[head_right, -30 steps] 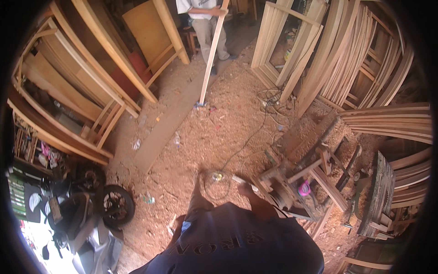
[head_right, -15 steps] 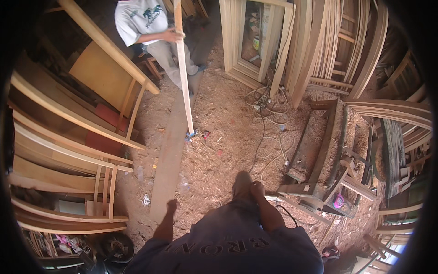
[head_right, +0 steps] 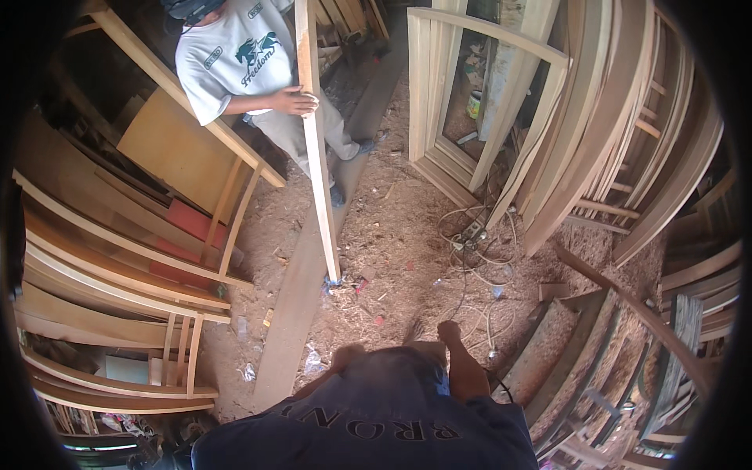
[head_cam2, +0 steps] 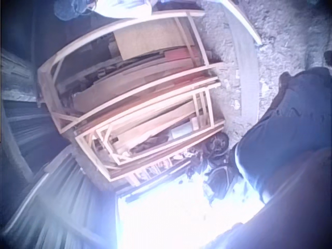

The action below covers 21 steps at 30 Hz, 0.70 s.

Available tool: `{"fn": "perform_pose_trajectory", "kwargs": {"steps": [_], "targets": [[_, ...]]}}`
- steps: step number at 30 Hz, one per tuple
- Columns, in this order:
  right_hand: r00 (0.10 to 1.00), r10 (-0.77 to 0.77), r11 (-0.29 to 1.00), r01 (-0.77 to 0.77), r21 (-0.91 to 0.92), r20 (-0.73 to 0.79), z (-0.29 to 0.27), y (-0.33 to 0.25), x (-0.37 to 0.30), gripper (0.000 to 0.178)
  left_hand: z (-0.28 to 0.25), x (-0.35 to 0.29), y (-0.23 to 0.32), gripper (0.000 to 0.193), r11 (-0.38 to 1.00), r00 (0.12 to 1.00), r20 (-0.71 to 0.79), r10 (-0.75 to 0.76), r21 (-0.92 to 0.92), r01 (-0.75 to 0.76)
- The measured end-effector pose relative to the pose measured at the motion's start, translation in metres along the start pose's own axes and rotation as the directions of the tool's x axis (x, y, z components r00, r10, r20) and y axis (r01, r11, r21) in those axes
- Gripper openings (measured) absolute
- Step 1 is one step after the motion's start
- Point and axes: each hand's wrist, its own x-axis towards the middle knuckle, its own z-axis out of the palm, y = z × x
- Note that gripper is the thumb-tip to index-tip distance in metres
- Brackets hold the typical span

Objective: The person assembles small wooden pieces on a workbench, using a hammer to tap them into place. They handle several pieces, aligning and securing them together.

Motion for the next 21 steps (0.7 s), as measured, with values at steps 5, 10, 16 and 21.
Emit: {"fn": "perform_pose_trajectory", "kwargs": {"steps": [5, 10, 16, 21], "targets": [[0.960, 0.277, 0.843, -0.222, 0.491, -0.041, -0.074, -0.041, 0.082, 0.024, -0.105, 0.148, 0.056, 0.038, 0.858, 0.961, -0.156, 0.228, -0.435, -0.274], [0.928, 0.370, 0.799, -0.347, 0.492, 0.053, -0.088, -0.089, 0.149, 0.026, -0.113, 0.261, 0.031, 0.030, 0.801, 0.997, -0.075, -0.013, -0.597, -0.035], [0.992, 0.086, 0.952, -0.053, -0.301, 0.096, -0.115, -0.112, 0.269, 0.030, -0.129, 0.336, -0.035, 0.030, 0.979, 0.983, 0.183, -0.012, -0.198, 0.049], [0.934, 0.319, 0.893, -0.238, 0.383, -0.163, -0.194, -0.165, 0.404, 0.030, -0.220, 0.465, -0.048, 0.044, 0.991, 0.989, 0.114, -0.098, -0.080, 0.108]]}}
